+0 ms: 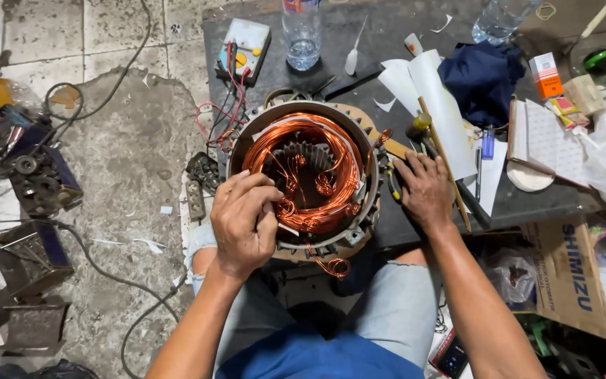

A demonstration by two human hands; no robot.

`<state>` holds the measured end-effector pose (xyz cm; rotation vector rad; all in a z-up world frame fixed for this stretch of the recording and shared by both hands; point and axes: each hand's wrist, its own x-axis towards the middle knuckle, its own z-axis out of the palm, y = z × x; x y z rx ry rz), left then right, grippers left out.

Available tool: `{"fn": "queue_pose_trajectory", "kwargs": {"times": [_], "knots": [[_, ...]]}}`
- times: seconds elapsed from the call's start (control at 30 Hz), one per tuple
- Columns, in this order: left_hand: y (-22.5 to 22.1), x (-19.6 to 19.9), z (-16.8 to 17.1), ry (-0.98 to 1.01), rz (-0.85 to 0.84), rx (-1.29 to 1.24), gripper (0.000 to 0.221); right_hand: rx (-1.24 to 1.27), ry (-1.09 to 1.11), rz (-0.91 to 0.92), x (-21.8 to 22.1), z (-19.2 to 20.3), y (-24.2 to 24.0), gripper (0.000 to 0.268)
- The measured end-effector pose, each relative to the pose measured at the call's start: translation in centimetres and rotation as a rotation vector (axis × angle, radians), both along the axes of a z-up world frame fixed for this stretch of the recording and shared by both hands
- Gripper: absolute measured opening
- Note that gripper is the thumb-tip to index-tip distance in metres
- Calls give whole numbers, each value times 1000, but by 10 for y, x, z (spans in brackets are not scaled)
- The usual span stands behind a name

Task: Adjusting and securing copper wire windings inside an electric motor stator using hands and tools.

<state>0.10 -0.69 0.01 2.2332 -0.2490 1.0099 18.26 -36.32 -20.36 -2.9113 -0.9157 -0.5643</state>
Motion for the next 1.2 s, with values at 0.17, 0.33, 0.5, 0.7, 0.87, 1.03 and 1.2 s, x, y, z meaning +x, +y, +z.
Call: {"fn": "queue_pose_trajectory", "kwargs": {"times": [0.17, 0.33, 0.5, 0.7, 0.87, 1.03, 1.2], "knots": [[1, 2, 0, -6, -8, 8, 19, 60, 7, 0, -9, 12, 4, 69], [4, 1, 18, 20, -56, -29, 23, 361, -63, -50, -39, 88, 30, 36], [18, 26, 76, 149, -159, 96, 17, 863, 89, -37, -93, 224, 84, 20], [21, 121, 62, 293, -263, 297, 23, 654, 253, 225, -89, 290, 131, 21], [22, 141, 62, 435, -346, 296, 19, 551, 355, 201, -71, 288, 136, 21], [42, 145, 69, 442, -504, 231, 10, 472, 461, 200, -62, 289, 138, 19], [59, 149, 74, 475, -580, 269, 3, 488, 531, 124, -69, 296, 145, 22]]}}
